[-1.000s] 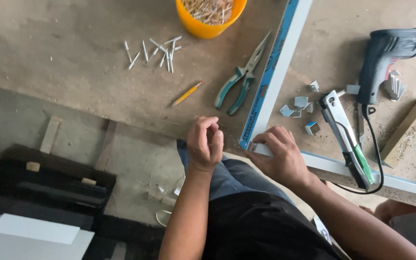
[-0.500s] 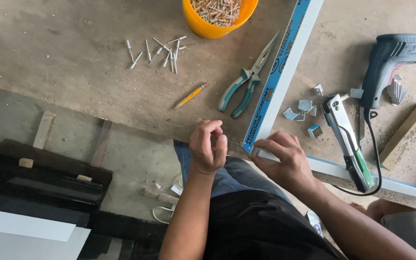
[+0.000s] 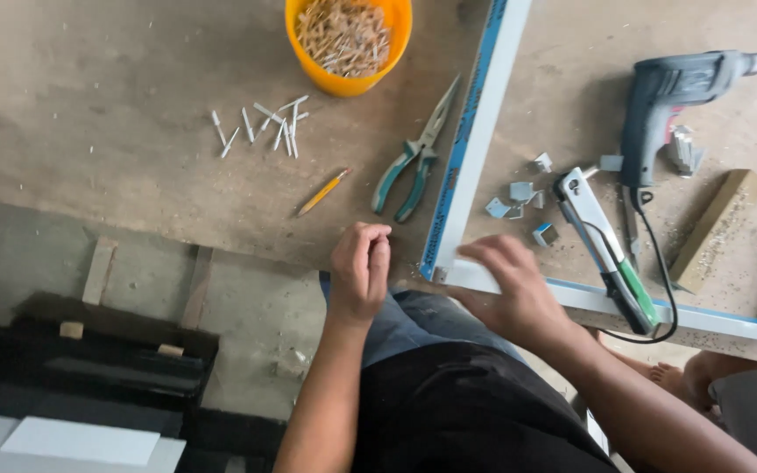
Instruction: Assembling aluminum frames by drilling holes and riveting L-brackets to the corners and sides.
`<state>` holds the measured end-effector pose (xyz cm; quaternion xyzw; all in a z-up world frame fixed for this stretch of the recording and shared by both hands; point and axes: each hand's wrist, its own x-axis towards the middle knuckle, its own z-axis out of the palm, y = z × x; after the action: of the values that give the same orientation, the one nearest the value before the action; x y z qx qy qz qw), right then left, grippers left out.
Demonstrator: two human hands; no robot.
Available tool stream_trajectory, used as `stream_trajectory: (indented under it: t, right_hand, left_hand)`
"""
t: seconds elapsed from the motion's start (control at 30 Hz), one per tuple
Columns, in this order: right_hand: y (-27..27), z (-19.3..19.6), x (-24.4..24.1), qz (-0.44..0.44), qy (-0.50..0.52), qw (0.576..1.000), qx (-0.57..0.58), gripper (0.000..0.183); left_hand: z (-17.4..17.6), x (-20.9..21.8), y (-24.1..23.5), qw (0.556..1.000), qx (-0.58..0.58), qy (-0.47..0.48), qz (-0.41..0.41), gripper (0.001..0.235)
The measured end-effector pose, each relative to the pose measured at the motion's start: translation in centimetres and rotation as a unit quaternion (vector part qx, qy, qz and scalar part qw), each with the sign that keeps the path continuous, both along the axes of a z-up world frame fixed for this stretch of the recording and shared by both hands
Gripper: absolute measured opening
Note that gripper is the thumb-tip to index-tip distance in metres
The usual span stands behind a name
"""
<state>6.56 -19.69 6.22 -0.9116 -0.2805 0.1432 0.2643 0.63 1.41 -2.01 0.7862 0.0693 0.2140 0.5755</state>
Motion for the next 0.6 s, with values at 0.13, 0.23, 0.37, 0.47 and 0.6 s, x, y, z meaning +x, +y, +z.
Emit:
stream_trajectory:
  t: [0.13,0.23,0.37,0.47,0.6]
  right_hand:
    - [-10.0,1.6,5.4,-0.238,0.019,0.971,-0.020,0.065]
    - [-14.8,2.8,10.6,-0.335,0.016,0.932,-0.139,0.072]
    - [-15.6,4.9,14.3,-0.430,0.121,0.891,-0.077,0.080]
    - [-18.4,2.7,16.6,-0.445,0.183,0.873,-0.078,0.087]
    - [-25.1,-4.7,16.8,-0.451,0.132,0.852,-0.229,0.109]
  left_hand:
    - [2.7,0.0,0.1,0.994,-0.057,0.049,-0.077,0.026]
    - [4.4,1.0,0.7,0.949,-0.072,0.183,-0.247,0.024]
    - [5.9,2.5,1.5,0.869,-0.070,0.337,-0.356,0.045]
    - [6.9,3.5,1.2,0.850,-0.011,0.364,-0.381,0.047]
    - [5.7,4.5,-0.1,0.816,0.061,0.397,-0.416,0.032]
